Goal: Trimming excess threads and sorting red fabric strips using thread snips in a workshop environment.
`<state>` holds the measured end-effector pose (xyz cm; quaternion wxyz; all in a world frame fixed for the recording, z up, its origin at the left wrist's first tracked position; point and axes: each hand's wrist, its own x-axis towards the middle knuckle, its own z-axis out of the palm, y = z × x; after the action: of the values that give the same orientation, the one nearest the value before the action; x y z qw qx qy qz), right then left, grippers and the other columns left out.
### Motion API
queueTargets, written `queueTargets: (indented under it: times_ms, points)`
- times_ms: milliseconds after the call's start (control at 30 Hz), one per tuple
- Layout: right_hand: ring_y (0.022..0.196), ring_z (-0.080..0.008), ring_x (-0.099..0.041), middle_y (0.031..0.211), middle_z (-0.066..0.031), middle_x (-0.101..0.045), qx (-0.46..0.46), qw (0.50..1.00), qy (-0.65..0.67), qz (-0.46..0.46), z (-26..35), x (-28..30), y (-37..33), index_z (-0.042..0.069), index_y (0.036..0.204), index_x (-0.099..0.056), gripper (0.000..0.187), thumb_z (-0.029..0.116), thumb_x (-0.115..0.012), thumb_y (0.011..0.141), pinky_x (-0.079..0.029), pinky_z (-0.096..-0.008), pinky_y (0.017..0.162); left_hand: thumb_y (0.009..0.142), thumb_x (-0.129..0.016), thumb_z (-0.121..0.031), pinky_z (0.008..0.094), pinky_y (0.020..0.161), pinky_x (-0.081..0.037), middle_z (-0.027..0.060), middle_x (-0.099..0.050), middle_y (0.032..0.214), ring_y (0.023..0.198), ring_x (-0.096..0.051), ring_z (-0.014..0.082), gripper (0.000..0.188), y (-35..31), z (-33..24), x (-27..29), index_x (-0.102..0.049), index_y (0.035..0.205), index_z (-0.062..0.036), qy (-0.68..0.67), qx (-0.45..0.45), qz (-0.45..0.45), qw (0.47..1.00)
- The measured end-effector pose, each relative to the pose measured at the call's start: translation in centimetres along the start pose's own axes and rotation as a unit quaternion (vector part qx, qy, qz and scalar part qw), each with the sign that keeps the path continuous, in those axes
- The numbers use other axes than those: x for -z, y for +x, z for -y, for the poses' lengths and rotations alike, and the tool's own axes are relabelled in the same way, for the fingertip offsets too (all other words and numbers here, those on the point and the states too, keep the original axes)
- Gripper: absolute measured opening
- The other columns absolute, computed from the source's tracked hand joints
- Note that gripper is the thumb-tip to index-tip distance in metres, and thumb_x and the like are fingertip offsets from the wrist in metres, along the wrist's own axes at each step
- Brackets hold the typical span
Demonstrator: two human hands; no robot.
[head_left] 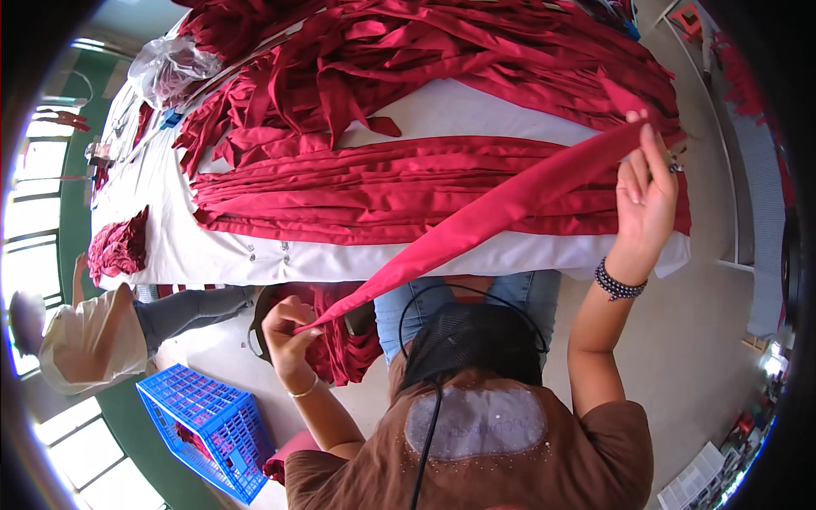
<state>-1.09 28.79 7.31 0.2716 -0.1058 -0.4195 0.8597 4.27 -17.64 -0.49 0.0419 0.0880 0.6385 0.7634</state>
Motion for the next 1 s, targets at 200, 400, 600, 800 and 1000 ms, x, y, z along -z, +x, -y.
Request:
queueTargets:
  times_ms: [200,400,600,800,1000]
  points:
    - [0.043,-0.0039,-0.023,0.105,-0.0093,-0.065,0.045,0.99,0.129,-0.043,2.8,5.0,0.6,-0.008,0.115,-0.054,0.026,0.007,-0.058,0.093,-0.023,-0.0182,0.039,0.066,-0.064,0.016,0.0226,0.069,-0.04,0.0056,-0.05,0.083,0.076,-0.049,0.0128,0.019,2.6,-1.8,2.9,-0.061,0.079,0.0018,0.258,-0.064,-0.069,0.962]
    - [0.042,-0.004,-0.02,0.062,0.0031,-0.044,0.099,0.979,0.088,-0.154,5.2,7.3,-1.6,-0.008,0.107,-0.055,0.027,0.015,-0.06,0.094,-0.022,-0.0192,0.038,0.08,-0.059,0.012,0.0245,0.075,-0.045,0.0061,-0.053,0.091,0.084,-0.052,0.0141,0.014,7.6,-1.6,3.4,-0.062,0.091,0.0053,0.335,-0.094,-0.099,0.932]
    - [0.043,0.0003,-0.022,0.081,-0.002,-0.059,0.058,0.99,-0.027,-0.122,3.7,7.0,-4.9,-0.003,0.116,-0.058,0.029,0.018,-0.057,0.095,-0.019,-0.0176,0.04,0.089,-0.06,-0.005,0.0231,0.065,-0.047,0.0046,-0.056,0.101,0.079,-0.057,0.0124,0.018,6.1,-1.5,7.2,-0.067,0.105,-0.0011,0.472,-0.059,-0.22,0.851]
    - [0.068,-0.0085,-0.061,0.081,-0.0053,-0.066,-0.003,0.942,-0.293,0.161,-1.4,-2.4,-10.9,0.0,0.101,-0.063,0.02,0.014,-0.068,0.087,-0.048,-0.0259,0.057,0.091,-0.057,-0.009,0.0345,0.081,-0.047,0.0123,-0.056,0.109,0.096,-0.056,0.0228,0.017,4.0,-2.9,-2.1,-0.061,0.104,0.0016,0.528,-0.158,-0.229,0.802]
    - [0.068,-0.0272,-0.064,0.076,-0.0099,-0.063,0.058,0.862,-0.247,0.439,-5.7,-6.6,-17.3,0.004,0.1,-0.058,0.018,0.013,-0.064,0.086,-0.049,-0.0369,0.057,0.101,-0.033,-0.037,0.0372,0.092,-0.044,0.0259,-0.057,0.115,0.098,-0.06,0.0294,0.055,6.5,-6.0,-17.2,-0.043,0.13,0.0081,-0.115,0.271,0.233,0.927]
